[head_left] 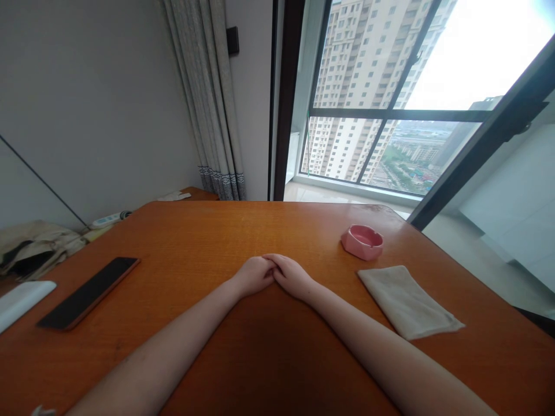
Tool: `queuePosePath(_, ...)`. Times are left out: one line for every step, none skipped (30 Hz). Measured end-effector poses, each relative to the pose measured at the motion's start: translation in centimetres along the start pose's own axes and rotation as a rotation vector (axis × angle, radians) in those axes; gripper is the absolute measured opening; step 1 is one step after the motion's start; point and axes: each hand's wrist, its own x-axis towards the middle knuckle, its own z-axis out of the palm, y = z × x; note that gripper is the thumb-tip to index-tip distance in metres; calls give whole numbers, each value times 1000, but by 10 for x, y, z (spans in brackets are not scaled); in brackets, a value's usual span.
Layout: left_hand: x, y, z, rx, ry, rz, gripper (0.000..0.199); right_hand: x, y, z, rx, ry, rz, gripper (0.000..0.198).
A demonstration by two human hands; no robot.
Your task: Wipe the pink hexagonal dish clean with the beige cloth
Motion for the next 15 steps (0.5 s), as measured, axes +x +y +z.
queuePosePath(0,0,0,-4,3,-1,22,0,0,0,-14,4,-1,42)
queuePosePath(0,0,0,-6,5,-1,22,0,-1,1,-25,9,-5,42)
queuePosePath(0,0,0,-7,8,1,22,1,-1,1,-30,11,-11,43)
queuePosePath(0,0,0,-9,11,5,22,1,-1,2,-33,11,-16,43)
queuePosePath(0,0,0,-9,12,10,21,1,-1,2,-32,10,-18,43)
queuePosePath(0,-1,0,-8,13,12,21,1,-1,2,-31,9,-19,43)
queuePosePath(0,-1,0,-4,11,10,20,1,-1,2,-29,9,-19,43)
queuePosePath(0,-1,0,0,9,6,20,0,-1,3,-28,11,-17,43)
queuePosePath(0,-2,1,2,7,3,20,0,-1,3,-28,13,-16,43)
queuePosePath(0,-2,1,1,3,3,19,0,0,4,-28,14,-15,43)
queuePosePath(0,-3,2,-2,2,5,19,0,0,4,-29,12,-14,43)
queuePosePath(0,-4,2,-7,3,9,20,1,-1,5,-32,8,-13,43)
queuePosePath(0,-4,2,-14,6,14,20,1,-1,5,-38,1,-12,44)
queuePosePath(0,-4,3,-21,9,19,20,0,-2,4,-52,-10,-21,46)
queuePosePath(0,-5,2,-25,14,19,19,0,-3,2,-82,-24,-46,48)
